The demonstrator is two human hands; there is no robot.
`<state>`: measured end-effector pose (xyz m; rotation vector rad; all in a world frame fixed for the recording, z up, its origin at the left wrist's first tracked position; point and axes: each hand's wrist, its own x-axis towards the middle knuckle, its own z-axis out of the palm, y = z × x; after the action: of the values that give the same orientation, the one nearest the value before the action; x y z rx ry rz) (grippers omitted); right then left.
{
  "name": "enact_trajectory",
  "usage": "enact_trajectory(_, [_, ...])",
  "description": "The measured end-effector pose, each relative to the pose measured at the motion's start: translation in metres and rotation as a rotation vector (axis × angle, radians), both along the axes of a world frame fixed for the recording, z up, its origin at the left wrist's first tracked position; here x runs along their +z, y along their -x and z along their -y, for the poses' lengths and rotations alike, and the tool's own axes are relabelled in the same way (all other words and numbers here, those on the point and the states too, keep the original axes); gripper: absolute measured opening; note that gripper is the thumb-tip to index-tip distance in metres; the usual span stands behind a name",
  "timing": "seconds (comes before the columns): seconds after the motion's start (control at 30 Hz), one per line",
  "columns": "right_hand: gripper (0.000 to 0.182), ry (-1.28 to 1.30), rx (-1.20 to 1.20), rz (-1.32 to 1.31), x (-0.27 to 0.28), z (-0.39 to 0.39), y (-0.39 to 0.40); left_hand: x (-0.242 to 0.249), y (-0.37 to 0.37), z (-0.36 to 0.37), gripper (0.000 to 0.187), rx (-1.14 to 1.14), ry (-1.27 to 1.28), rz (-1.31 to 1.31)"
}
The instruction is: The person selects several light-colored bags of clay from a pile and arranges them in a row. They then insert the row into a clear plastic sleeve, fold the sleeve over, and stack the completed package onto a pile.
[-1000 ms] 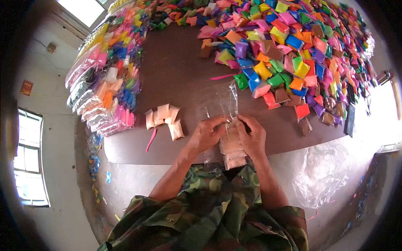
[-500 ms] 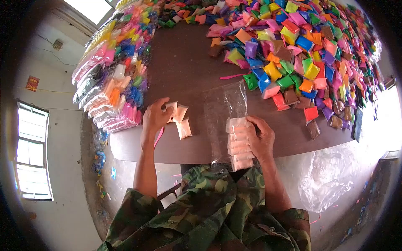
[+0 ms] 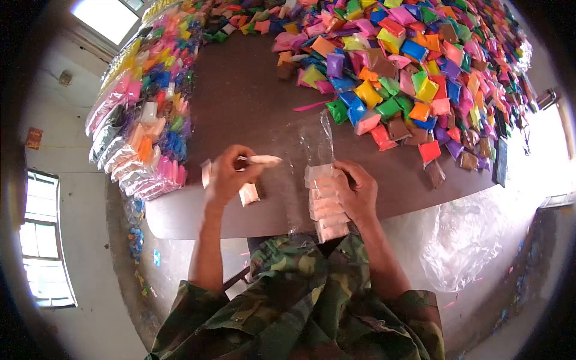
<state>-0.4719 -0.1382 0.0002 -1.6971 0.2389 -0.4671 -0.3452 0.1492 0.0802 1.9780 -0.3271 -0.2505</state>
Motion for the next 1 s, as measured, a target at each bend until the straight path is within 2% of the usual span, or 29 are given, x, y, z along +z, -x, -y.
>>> enact_trajectory(0.13, [0.022,0.059,-0.015,-0.014,0.006,0.0,0.001,-0.023,0.008,0.045,0.029,-0.089,-0.039,0.152])
enact_trajectory(0.3, [0.026,0.132,-0.006,0.029,0.005,0.001,0.0,-0.037,0.018,0.08,0.027,-0.142,0.036,0.175])
enact_trajectory(0.47, [0.03,0.172,0.016,0.012,0.005,0.004,0.001,-0.041,0.019,0.09,0.03,-0.22,0.163,0.007])
enact_trajectory(0.57, [0.032,0.181,0.022,-0.005,0.006,0.005,0.001,-0.028,0.02,0.088,0.028,-0.248,0.093,-0.008])
enact_trajectory(0.67, [0.033,0.177,0.03,-0.021,0.011,0.005,0.002,-0.029,0.015,0.083,0.025,-0.26,-0.084,0.287])
enact_trajectory(0.77, [0.035,0.195,0.026,-0.023,0.009,0.005,0.001,-0.034,0.014,0.087,0.023,-0.277,0.013,0.194])
enact_trajectory(1.0, [0.04,0.188,0.02,0.014,0.002,0.006,0.0,-0.042,0.015,0.091,0.022,-0.27,0.019,0.251])
